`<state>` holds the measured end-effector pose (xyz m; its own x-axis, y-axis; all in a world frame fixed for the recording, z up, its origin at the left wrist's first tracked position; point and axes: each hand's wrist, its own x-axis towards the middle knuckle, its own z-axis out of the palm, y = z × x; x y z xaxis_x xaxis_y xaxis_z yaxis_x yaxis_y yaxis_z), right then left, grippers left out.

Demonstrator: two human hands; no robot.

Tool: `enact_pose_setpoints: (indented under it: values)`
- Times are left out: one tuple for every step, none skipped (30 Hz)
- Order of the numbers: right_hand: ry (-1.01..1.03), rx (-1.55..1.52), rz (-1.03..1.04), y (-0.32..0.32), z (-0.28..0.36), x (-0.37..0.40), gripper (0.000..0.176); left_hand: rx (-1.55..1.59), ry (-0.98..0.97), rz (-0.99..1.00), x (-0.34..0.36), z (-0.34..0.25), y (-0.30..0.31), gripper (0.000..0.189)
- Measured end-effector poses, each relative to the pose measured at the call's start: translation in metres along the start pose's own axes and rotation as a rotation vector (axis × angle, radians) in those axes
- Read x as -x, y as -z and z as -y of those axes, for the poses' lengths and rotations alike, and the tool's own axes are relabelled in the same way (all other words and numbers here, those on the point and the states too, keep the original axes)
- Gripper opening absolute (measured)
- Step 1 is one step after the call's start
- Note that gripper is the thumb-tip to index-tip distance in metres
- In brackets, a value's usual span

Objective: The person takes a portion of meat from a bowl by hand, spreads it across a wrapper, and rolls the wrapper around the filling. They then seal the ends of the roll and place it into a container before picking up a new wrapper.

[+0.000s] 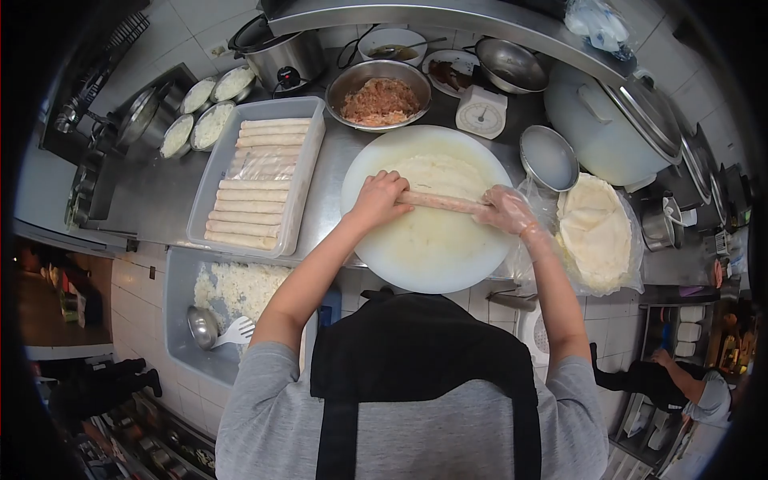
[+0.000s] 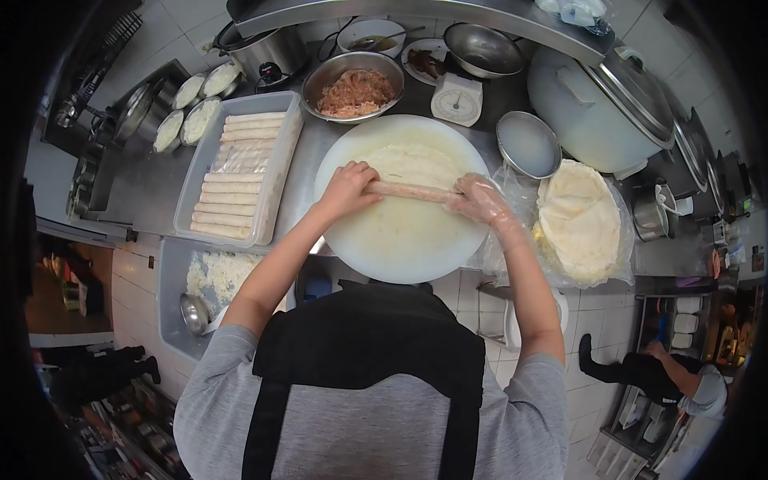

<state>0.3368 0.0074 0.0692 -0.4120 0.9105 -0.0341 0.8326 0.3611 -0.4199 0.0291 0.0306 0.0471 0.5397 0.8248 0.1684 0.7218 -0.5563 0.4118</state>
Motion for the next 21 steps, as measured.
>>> enact_pose_setpoints:
  values:
    - [0.006, -0.023, -0.012, -0.002, -0.005, -0.007, 0.027, -0.011, -0.017, 0.032, -0.008, -0.005, -0.001, 0.036]
    - [0.011, -0.046, -0.024, -0.007, -0.009, -0.019, 0.026, -0.022, -0.036, 0.065, -0.016, -0.012, -0.002, 0.036]
    - [0.016, -0.067, -0.038, -0.008, -0.013, -0.031, 0.025, 0.057, -0.081, 0.085, -0.025, -0.018, -0.010, 0.035]
    - [-0.044, -0.146, 0.086, -0.002, -0.008, -0.040, 0.023, 0.136, -0.128, 0.105, -0.036, -0.026, -0.021, 0.034]
    - [-0.104, -0.225, 0.209, 0.004, -0.003, -0.050, 0.023, 0.215, -0.175, 0.126, -0.045, -0.031, -0.031, 0.033]
    - [-0.164, -0.306, 0.333, 0.010, -0.003, -0.057, 0.022, 0.219, -0.153, 0.151, -0.051, -0.039, -0.035, 0.033]
    - [-0.197, -0.424, 0.377, 0.008, -0.014, -0.065, 0.022, 0.222, -0.131, 0.176, -0.057, -0.047, -0.038, 0.032]
    - [-0.229, -0.541, 0.419, 0.004, -0.023, -0.073, 0.022, 0.225, -0.109, 0.200, -0.060, -0.052, -0.039, 0.032]
    - [-0.260, -0.661, 0.462, 0.005, -0.027, -0.078, 0.022, 0.217, -0.113, 0.172, -0.061, -0.055, -0.041, 0.032]
    - [-0.261, -0.673, 0.393, 0.007, -0.032, -0.082, 0.021, 0.209, -0.117, 0.144, -0.062, -0.058, -0.044, 0.032]
    - [-0.263, -0.684, 0.327, 0.006, -0.035, -0.088, 0.021, 0.203, -0.118, 0.116, -0.062, -0.061, -0.047, 0.032]
    - [-0.264, -0.693, 0.262, 0.005, -0.035, -0.092, 0.020, 0.200, -0.140, 0.095, -0.063, -0.064, -0.052, 0.032]
    - [-0.288, -0.693, 0.258, 0.004, -0.035, -0.095, 0.020, 0.196, -0.160, 0.073, -0.063, -0.066, -0.056, 0.032]
    - [-0.289, -0.686, 0.269, 0.002, -0.034, -0.096, 0.020, 0.191, -0.177, 0.051, -0.062, -0.067, -0.060, 0.032]
    - [-0.291, -0.677, 0.280, 0.000, -0.035, -0.098, 0.021, 0.196, -0.165, 0.040, -0.059, -0.068, -0.064, 0.032]
    - [-0.290, -0.667, 0.290, 0.000, -0.038, -0.101, 0.021, 0.199, -0.153, 0.026, -0.056, -0.069, -0.067, 0.031]
    - [-0.295, -0.675, 0.304, 0.000, -0.040, -0.103, 0.021, 0.201, -0.142, 0.014, -0.055, -0.069, -0.069, 0.031]
    - [-0.301, -0.683, 0.320, 0.000, -0.042, -0.104, 0.021, 0.196, -0.146, 0.019, -0.057, -0.072, -0.067, 0.030]
    - [-0.308, -0.690, 0.337, -0.001, -0.044, -0.104, 0.022, 0.193, -0.149, 0.022, -0.059, -0.076, -0.066, 0.030]
    - [-0.307, -0.706, 0.333, -0.002, -0.045, -0.104, 0.022, 0.190, -0.151, 0.023, -0.062, -0.081, -0.065, 0.029]
    - [-0.303, -0.720, 0.328, -0.003, -0.047, -0.104, 0.022, 0.206, -0.158, 0.009, -0.064, -0.085, -0.070, 0.029]
